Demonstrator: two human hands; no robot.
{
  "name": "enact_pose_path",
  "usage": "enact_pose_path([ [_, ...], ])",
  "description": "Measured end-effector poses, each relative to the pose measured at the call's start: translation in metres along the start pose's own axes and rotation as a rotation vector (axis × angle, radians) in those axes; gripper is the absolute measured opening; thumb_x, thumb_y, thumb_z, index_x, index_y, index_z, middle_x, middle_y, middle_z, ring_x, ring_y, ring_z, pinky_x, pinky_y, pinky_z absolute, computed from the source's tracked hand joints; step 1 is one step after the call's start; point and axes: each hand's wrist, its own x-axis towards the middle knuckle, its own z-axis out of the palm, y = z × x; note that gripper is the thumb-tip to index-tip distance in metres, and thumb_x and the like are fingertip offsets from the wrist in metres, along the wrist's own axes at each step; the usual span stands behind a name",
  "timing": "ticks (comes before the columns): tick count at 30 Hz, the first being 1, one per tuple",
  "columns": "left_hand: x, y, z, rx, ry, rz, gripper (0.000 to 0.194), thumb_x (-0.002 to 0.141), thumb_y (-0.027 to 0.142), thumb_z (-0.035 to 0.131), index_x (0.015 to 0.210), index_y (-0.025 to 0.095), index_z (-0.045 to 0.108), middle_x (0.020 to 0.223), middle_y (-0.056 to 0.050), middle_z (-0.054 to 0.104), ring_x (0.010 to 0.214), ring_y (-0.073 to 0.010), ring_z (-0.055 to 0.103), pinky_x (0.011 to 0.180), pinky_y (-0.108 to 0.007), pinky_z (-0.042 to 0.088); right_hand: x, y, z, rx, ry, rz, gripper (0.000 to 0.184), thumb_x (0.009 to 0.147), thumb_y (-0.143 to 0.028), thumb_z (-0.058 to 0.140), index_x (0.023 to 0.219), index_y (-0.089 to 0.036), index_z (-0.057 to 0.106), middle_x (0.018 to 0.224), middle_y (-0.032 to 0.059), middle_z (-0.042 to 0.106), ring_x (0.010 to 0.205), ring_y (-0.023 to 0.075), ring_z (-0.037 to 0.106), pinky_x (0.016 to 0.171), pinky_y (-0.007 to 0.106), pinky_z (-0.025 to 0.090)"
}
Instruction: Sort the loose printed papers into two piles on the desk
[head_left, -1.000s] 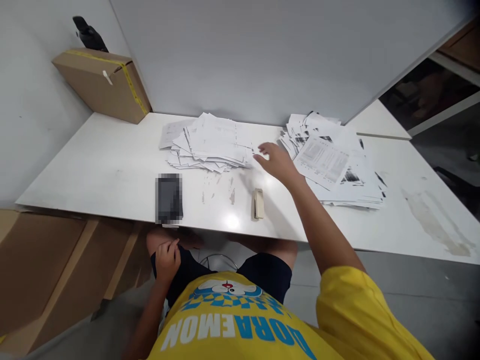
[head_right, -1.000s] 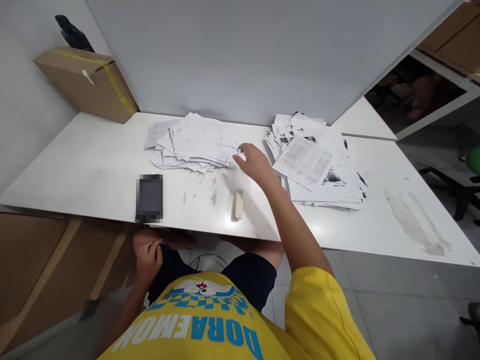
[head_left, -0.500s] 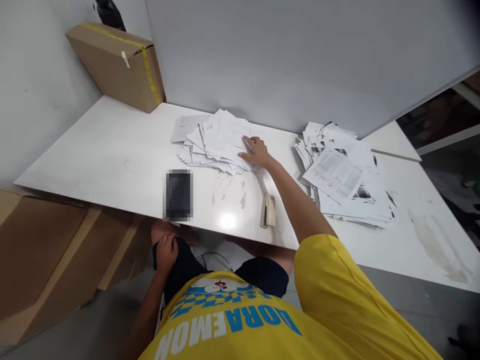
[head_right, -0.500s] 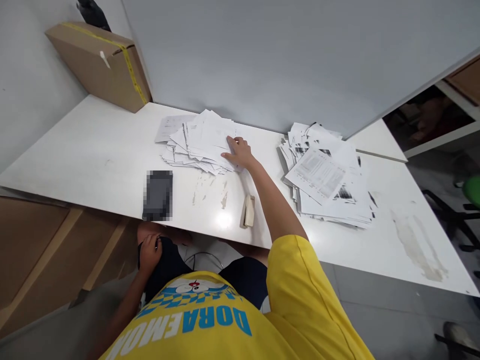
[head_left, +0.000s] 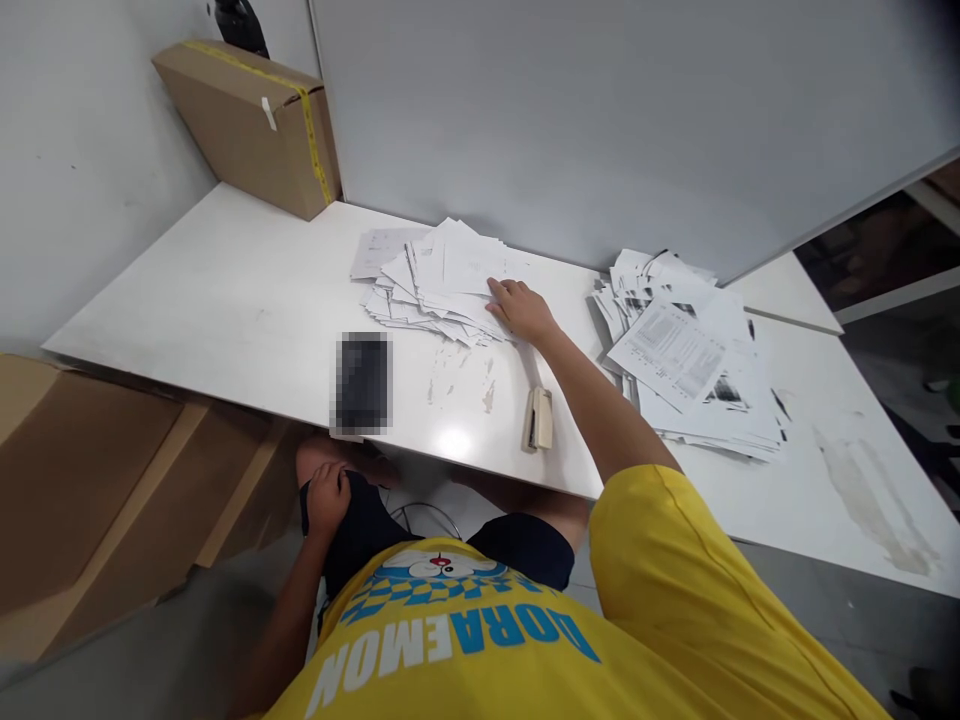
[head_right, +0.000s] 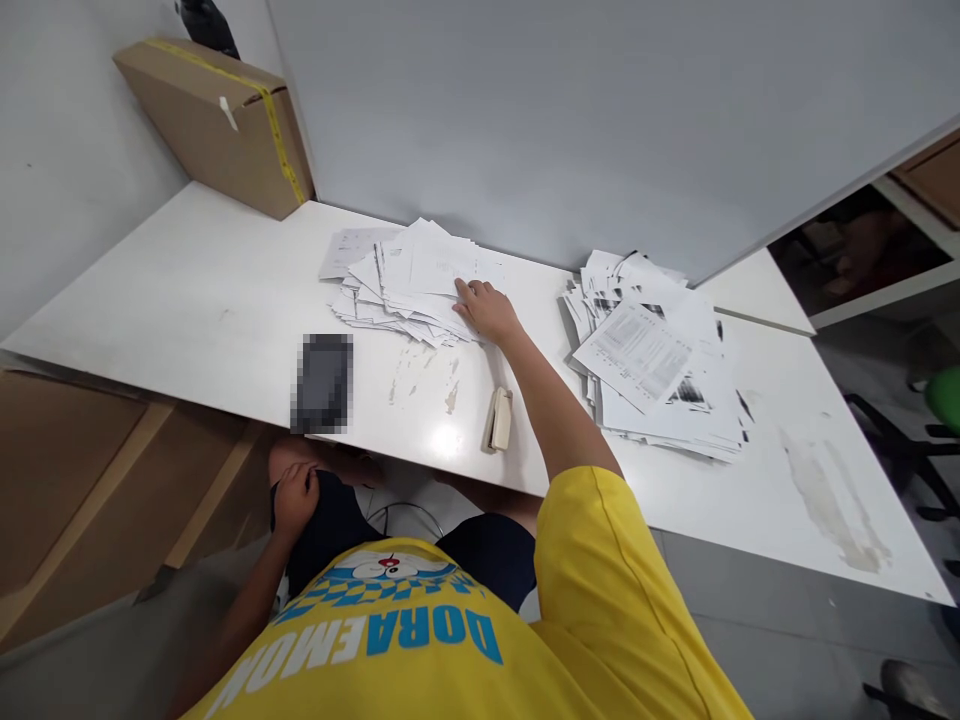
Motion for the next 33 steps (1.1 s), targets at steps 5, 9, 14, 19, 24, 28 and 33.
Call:
enact_pose_path([
  [5, 0.003, 0.001, 0.002, -0.02, 0.02, -0.007, 0.036, 0.09, 0.026, 0.037, 0.099, 0.014, 0.069, 0.1, -0.016, 0.072, 0.1, -0.0321, 0.065, 0.095, -0.046, 0.049, 0.001, -0.001, 0.002, -0.024, 0.108, 0.093, 0.056, 0.101, -0.029, 0.025, 0.15, -0.007, 0.039, 0.125, 0.0237, 0.064, 0.108, 0.033, 0.056, 0.083, 0.041, 0.05],
  [9, 0.002, 0.003, -0.002, -0.052, 0.033, 0.006, 0.033, 0.09, 0.023, 0.038, 0.098, 0.015, 0.07, 0.1, -0.015, 0.072, 0.101, -0.0296, 0.065, 0.098, -0.045, 0.048, -0.017, -0.001, -0.01, 0.133, 0.321, 0.191, 0.052, 0.1, -0.028, 0.026, 0.145, -0.012, 0.047, 0.108, 0.018, 0.07, 0.094, 0.029, 0.063, 0.081, 0.039, 0.049],
  [14, -0.017, 0.038, -0.012, -0.182, -0.039, 0.145, 0.032, 0.093, 0.021, 0.04, 0.099, 0.018, 0.072, 0.098, -0.01, 0.074, 0.098, -0.0239, 0.068, 0.094, -0.037, 0.053, -0.097, -0.025, -0.045, 0.293, 0.507, 0.188, 0.049, 0.1, -0.043, 0.034, 0.138, -0.018, 0.052, 0.096, 0.0135, 0.07, 0.084, 0.028, 0.065, 0.074, 0.038, 0.049],
  [19, -0.037, 0.144, -0.03, -0.817, -0.149, 0.348, 0.05, 0.098, 0.036, 0.053, 0.146, 0.026, 0.047, 0.127, -0.012, 0.065, 0.11, -0.0232, 0.066, 0.092, -0.037, 0.055, -0.178, -0.077, -0.068, 0.458, 0.399, 0.152, 0.045, 0.1, -0.046, 0.042, 0.136, -0.021, 0.053, 0.081, 0.0067, 0.068, 0.067, 0.0234, 0.063, 0.064, 0.034, 0.049],
  [24, -0.027, 0.235, -0.049, -1.436, -0.126, 0.267, 0.098, 0.083, 0.067, 0.067, 0.16, 0.036, 0.014, 0.169, -0.012, 0.013, 0.152, -0.0339, 0.029, 0.116, -0.048, 0.04, -0.206, -0.141, -0.052, 0.429, 0.252, -0.137, 0.04, 0.101, -0.031, 0.042, 0.137, -0.021, 0.057, 0.116, 0.0143, 0.071, 0.102, 0.0284, 0.067, 0.084, 0.042, 0.055],
  [28, -0.019, 0.248, -0.051, -1.61, -0.064, -0.097, 0.08, 0.08, 0.065, 0.071, 0.146, 0.029, 0.047, 0.157, -0.012, 0.043, 0.148, -0.0286, 0.038, 0.12, -0.039, 0.037, -0.218, -0.183, -0.021, 0.508, 0.138, -0.259, 0.043, 0.1, -0.026, 0.043, 0.141, -0.018, 0.055, 0.138, 0.0155, 0.062, 0.126, 0.0286, 0.059, 0.102, 0.048, 0.051],
  [33, -0.023, 0.231, -0.052, -1.546, 0.184, -0.46, 0.056, 0.074, 0.055, 0.082, 0.112, 0.016, 0.071, 0.119, -0.013, 0.072, 0.122, -0.0279, 0.064, 0.108, -0.038, 0.049, -0.24, -0.198, -0.007, 0.715, 0.185, -0.31, 0.042, 0.099, -0.023, 0.044, 0.14, -0.02, 0.055, 0.142, 0.0114, 0.06, 0.132, 0.0241, 0.055, 0.109, 0.046, 0.047],
])
